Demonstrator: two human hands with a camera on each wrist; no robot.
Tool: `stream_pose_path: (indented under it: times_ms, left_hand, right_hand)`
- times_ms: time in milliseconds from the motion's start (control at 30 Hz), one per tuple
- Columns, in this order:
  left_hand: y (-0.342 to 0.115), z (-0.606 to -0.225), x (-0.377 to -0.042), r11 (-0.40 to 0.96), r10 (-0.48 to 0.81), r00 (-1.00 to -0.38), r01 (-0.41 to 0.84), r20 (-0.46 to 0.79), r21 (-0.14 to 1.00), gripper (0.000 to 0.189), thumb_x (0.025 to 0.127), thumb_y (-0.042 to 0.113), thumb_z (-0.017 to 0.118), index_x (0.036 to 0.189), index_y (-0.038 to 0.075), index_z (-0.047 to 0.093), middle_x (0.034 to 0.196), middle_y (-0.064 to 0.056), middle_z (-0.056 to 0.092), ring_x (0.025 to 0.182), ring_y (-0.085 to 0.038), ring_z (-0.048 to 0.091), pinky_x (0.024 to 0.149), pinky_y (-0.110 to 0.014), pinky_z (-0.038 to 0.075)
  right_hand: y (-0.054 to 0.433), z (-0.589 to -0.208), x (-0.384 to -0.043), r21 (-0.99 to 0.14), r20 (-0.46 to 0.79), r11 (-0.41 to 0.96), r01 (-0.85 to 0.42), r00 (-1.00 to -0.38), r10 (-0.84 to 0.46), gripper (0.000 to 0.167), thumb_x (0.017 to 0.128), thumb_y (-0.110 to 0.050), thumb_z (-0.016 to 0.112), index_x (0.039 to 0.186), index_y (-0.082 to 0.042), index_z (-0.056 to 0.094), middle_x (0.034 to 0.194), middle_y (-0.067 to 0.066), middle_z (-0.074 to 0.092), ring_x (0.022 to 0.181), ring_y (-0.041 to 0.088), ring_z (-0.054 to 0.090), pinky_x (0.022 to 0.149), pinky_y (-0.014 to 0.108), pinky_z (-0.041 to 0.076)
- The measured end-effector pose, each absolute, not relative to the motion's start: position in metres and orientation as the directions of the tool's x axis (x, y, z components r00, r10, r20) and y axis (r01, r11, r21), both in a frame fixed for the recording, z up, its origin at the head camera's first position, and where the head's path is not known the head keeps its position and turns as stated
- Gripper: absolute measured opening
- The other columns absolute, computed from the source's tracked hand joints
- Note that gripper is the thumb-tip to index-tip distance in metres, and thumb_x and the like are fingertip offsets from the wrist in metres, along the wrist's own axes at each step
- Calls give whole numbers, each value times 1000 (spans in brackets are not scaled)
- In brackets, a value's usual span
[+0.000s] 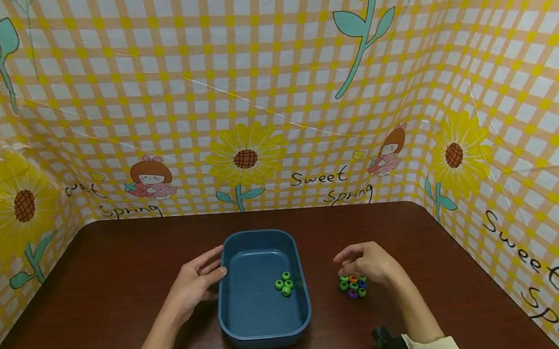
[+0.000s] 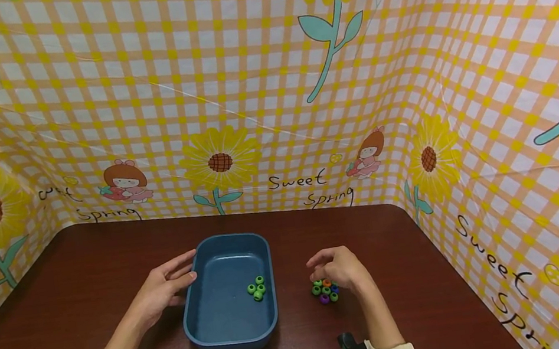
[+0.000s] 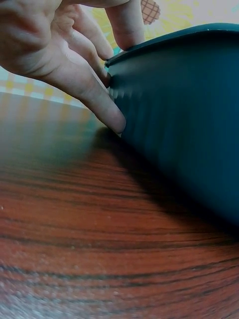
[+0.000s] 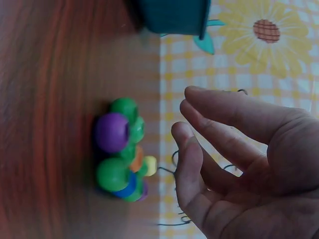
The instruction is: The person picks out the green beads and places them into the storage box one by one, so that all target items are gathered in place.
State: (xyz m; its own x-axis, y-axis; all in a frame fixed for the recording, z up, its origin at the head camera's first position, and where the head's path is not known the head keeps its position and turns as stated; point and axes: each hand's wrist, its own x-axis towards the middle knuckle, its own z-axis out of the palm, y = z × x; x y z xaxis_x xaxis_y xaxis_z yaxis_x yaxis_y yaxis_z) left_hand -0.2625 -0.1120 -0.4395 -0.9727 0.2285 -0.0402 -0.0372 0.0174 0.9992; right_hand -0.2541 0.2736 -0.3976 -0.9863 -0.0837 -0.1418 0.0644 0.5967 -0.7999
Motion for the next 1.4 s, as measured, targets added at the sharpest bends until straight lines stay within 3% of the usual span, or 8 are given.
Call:
stream_pose_path:
  times_ms: [333, 467, 667, 900, 1067, 1400]
  left_hand:
    - [-112, -439, -262, 12, 231, -972, -38, -40, 999, 56, 102, 6, 58, 155, 13, 42, 155, -25, 45, 133, -44, 55, 85, -54, 60]
    - [-112, -439, -261, 13, 229, -973, -38, -40, 999, 56, 102, 7, 58, 155, 13, 42, 155, -25, 45, 133, -44, 54, 85, -54, 60]
    - [-112, -439, -262, 15, 226, -973, -39, -41, 999, 56, 102, 7, 59, 155, 13, 42, 154, -25, 45, 133, -45, 54, 85, -55, 59]
    - [-112, -439, -262, 4, 232, -972, -36, -36, 999, 56, 102, 6, 58, 155, 13, 42, 154, -25, 45, 133, -45, 54, 85, -55, 59]
    - [-112, -440, -263, 0, 231, -972, -39, -38, 999, 56, 102, 6, 58, 155, 13, 43, 154, -25, 46, 132, -45, 55, 85, -55, 59]
    - [-112, -441, -263, 18, 220, -975, -31, -34, 999, 56, 101, 7, 60, 154, 13, 44, 153, -25, 47, 133, -45, 55, 84, -56, 59]
  right_hand:
    - [280, -410, -255, -772, -163, 632, 65, -982, -97, 26, 79, -1, 76, 105, 2, 75, 89, 9, 74, 77, 21, 63, 71, 38, 55]
    - [281, -412, -256, -775, -160, 628, 65, -983, -95, 26, 78, 1, 74, 103, 2, 76, 92, 11, 75, 75, 22, 61, 64, 36, 52]
    - [280, -416, -258, -764, -149, 641, 70, -986, -71, 28, 75, 6, 68, 101, 2, 77, 98, 14, 75, 69, 20, 54, 57, 34, 45]
    - [277, -419, -259, -762, -138, 644, 71, -989, -54, 28, 73, 9, 66, 98, 1, 78, 84, 5, 68, 54, 13, 38, 51, 28, 34]
    - [276, -422, -259, -753, -146, 653, 81, -988, -46, 26, 75, 9, 67, 97, 1, 78, 74, 3, 63, 51, 11, 33, 50, 26, 33]
    - [273, -423, -260, -737, -169, 665, 121, -986, -8, 24, 77, 10, 69, 96, -2, 79, 88, 8, 68, 55, 13, 34, 52, 27, 33]
